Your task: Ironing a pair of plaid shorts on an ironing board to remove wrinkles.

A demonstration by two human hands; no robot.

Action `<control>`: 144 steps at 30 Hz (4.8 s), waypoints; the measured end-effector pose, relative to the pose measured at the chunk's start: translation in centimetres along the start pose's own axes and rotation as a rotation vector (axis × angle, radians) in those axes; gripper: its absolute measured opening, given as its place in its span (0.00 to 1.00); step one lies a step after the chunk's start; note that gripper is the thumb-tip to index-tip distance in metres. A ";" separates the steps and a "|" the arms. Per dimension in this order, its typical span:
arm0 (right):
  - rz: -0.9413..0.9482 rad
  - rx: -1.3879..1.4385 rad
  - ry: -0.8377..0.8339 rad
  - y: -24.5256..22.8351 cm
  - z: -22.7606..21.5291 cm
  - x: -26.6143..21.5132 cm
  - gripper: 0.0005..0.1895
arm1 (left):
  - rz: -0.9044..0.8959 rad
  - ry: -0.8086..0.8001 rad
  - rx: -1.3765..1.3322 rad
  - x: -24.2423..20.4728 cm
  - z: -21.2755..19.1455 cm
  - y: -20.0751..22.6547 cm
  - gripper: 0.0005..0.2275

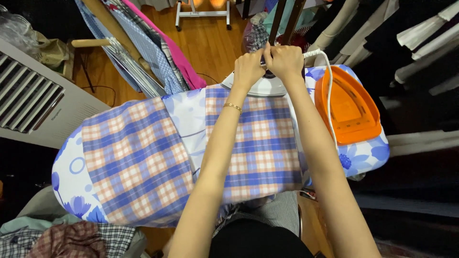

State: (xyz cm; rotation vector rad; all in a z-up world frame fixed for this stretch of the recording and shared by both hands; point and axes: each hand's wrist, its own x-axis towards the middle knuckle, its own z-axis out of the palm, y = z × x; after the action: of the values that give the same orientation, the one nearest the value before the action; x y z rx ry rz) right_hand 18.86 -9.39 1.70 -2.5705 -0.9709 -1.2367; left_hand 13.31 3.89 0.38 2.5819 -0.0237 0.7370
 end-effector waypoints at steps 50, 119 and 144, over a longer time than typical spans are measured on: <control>0.071 0.021 -0.380 -8.5 -21.3 -12.6 0.31 | 0.072 -0.071 -0.117 -20.7 -8.0 8.9 0.09; -0.059 0.369 0.013 -17.7 -33.1 -26.1 0.18 | 0.608 0.277 0.007 -37.5 -16.3 12.9 0.11; -0.048 0.331 -0.045 -17.1 -32.5 -22.1 0.20 | 0.504 0.262 0.044 -35.6 -16.0 11.9 0.18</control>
State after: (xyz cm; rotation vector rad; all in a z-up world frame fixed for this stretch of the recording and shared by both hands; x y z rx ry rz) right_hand -22.85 -19.01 4.07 -2.3376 -1.1445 -0.9380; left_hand -26.78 -3.71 -0.53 2.5176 -0.5979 1.2606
